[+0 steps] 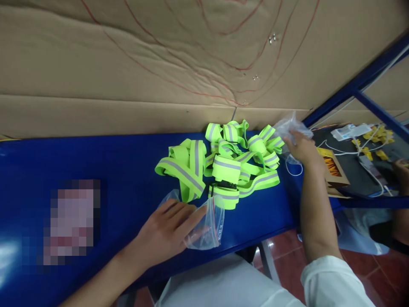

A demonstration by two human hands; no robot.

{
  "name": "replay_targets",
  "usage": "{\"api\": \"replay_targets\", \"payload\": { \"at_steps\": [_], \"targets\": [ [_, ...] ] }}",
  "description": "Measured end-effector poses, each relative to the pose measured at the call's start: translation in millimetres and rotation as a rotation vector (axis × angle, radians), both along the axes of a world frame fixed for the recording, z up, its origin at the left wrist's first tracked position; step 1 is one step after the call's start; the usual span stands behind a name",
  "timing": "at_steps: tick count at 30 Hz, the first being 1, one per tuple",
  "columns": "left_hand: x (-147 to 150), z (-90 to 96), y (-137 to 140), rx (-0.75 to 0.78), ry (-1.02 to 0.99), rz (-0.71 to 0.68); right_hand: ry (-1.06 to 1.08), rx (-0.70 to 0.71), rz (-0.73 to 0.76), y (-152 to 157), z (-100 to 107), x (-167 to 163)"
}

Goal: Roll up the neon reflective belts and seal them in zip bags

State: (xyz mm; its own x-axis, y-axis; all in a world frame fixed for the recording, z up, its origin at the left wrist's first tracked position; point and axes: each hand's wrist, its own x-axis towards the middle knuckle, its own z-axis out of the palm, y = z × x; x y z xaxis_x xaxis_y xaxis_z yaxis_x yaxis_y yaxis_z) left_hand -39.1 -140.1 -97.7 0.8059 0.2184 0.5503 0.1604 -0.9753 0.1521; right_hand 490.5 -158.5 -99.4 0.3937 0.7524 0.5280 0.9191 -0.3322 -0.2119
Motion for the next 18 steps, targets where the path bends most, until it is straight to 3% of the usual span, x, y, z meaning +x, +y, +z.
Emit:
{"api": "replay_targets", "payload": {
  "at_steps": [3,8,11,13,14,16,18],
  "targets": [
    [0.1,-6.7,1.9,-0.015,0.060,0.017,0.026,-0.031,0.025,-2.2,-11.9,-2.9],
    [5.3,-14.4,-5.0,-0.034,0.151,0.034,-0.037,0.135,0.020,-25.2,22.3,-34.4],
    [8.7,-12.9,-11.4,-0.042,0.130,0.043,0.050,0.257,0.197,-30.4,31.4,-67.9],
    [9.9,-10.5,-14.4,-0.036,0.126,0.012,0.094,0.146,0.387,-24.7,19.9,-92.2],
    [10.2,-9.3,-15.7,-0.028,0.125,-0.012,0.074,0.025,0.458,-19.9,10.2,-103.7],
    [10.6,-7.8,-18.2,-0.013,0.125,-0.049,0.013,-0.193,0.544,-9.5,-11.3,-124.6],
    [11.1,-7.8,-20.7,0.000,0.126,-0.061,-0.076,-0.320,0.608,-1.1,-28.6,-142.6]
  ]
}}
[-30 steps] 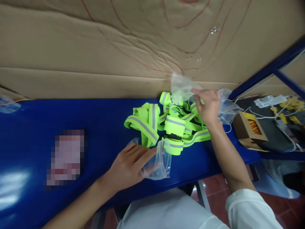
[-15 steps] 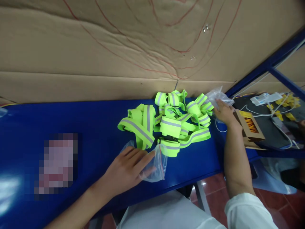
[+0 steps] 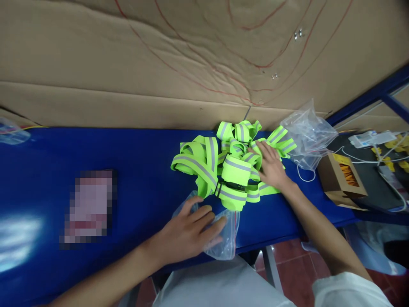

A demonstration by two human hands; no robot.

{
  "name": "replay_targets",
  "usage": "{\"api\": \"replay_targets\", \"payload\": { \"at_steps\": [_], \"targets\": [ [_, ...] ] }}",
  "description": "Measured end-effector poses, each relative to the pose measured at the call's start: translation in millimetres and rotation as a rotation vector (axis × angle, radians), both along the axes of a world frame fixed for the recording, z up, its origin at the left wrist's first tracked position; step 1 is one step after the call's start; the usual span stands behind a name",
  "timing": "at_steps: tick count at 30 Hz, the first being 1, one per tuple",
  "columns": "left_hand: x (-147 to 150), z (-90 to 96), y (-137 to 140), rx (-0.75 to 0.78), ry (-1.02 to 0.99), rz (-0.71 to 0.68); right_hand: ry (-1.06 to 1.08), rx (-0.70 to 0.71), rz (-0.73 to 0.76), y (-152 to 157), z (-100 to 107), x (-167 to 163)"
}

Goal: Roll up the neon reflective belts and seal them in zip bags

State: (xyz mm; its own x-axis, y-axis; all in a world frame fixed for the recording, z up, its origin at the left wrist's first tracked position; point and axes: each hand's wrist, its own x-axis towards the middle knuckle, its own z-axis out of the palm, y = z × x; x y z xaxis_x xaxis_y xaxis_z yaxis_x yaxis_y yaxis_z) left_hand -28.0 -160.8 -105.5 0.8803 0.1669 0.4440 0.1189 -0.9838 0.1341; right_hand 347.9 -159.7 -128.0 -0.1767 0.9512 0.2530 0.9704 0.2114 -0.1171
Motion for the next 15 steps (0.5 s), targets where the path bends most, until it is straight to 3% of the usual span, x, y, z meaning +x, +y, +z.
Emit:
{"api": "replay_targets", "payload": {
  "at_steps": [4,10,15],
  "targets": [
    [0.3,-1.7,-4.4,0.023,-0.010,0.011,-0.011,0.006,0.084,7.3,-12.3,-33.6],
    [-3.4,2.9,-6.6,0.022,-0.126,-0.015,0.046,0.052,-0.083,24.9,-18.9,-90.4],
    [-5.2,4.3,-3.7,-0.062,-0.233,-0.083,0.187,0.010,-0.102,41.2,-0.5,-113.3]
  ]
}}
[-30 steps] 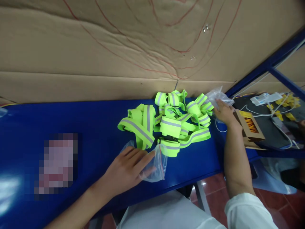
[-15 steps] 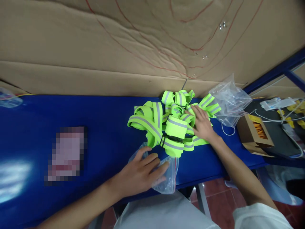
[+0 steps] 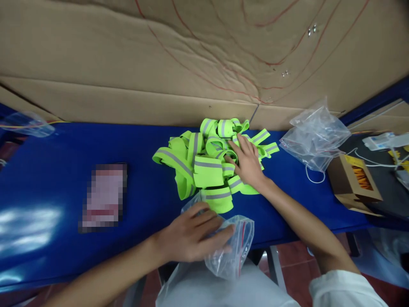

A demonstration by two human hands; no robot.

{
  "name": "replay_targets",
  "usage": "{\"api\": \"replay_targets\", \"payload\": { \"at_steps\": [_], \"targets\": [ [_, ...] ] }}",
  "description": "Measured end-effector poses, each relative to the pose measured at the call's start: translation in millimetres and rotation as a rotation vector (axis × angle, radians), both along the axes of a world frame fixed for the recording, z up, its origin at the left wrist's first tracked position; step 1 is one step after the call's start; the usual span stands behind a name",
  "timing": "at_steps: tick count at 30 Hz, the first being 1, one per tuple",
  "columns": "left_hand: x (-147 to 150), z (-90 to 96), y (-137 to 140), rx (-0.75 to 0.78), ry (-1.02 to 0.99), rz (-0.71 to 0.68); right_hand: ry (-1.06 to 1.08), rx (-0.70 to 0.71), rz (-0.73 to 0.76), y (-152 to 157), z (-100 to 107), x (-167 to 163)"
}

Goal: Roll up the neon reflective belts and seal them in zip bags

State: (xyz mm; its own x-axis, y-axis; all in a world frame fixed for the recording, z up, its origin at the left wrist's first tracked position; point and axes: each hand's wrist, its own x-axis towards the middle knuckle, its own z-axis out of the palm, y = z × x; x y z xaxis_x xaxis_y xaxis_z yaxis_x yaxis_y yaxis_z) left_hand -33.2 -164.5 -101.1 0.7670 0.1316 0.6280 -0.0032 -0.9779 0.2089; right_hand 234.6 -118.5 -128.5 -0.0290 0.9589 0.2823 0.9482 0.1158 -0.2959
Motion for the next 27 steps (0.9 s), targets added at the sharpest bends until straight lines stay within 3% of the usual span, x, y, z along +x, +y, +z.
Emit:
{"api": "replay_targets", "payload": {
  "at_steps": [4,6,9,14,18,23,27],
  "targets": [
    [-1.2,-1.5,5.8,-0.271,-0.034,-0.042,0.248,0.146,0.106,-28.7,35.8,4.5],
    [-1.5,-0.6,6.1,-0.359,-0.050,-0.016,0.305,0.187,0.244,-52.2,44.4,5.8],
    [0.0,0.2,0.1,-0.294,-0.053,0.146,0.283,0.232,0.582,-79.6,38.4,0.3],
    [4.7,-6.7,-10.1,-0.126,-0.045,0.349,0.252,0.283,0.851,-91.6,21.8,-21.2],
    [4.8,-10.3,-4.3,-0.197,-0.018,0.296,0.280,0.384,0.826,-93.2,26.6,-26.0],
    [-1.4,-0.3,5.9,-0.338,0.089,0.095,0.440,0.341,0.749,-93.2,39.9,-20.0],
    [-3.2,6.7,10.2,-0.274,0.146,0.087,0.577,0.242,0.684,-90.7,48.7,-18.4]
  ]
}}
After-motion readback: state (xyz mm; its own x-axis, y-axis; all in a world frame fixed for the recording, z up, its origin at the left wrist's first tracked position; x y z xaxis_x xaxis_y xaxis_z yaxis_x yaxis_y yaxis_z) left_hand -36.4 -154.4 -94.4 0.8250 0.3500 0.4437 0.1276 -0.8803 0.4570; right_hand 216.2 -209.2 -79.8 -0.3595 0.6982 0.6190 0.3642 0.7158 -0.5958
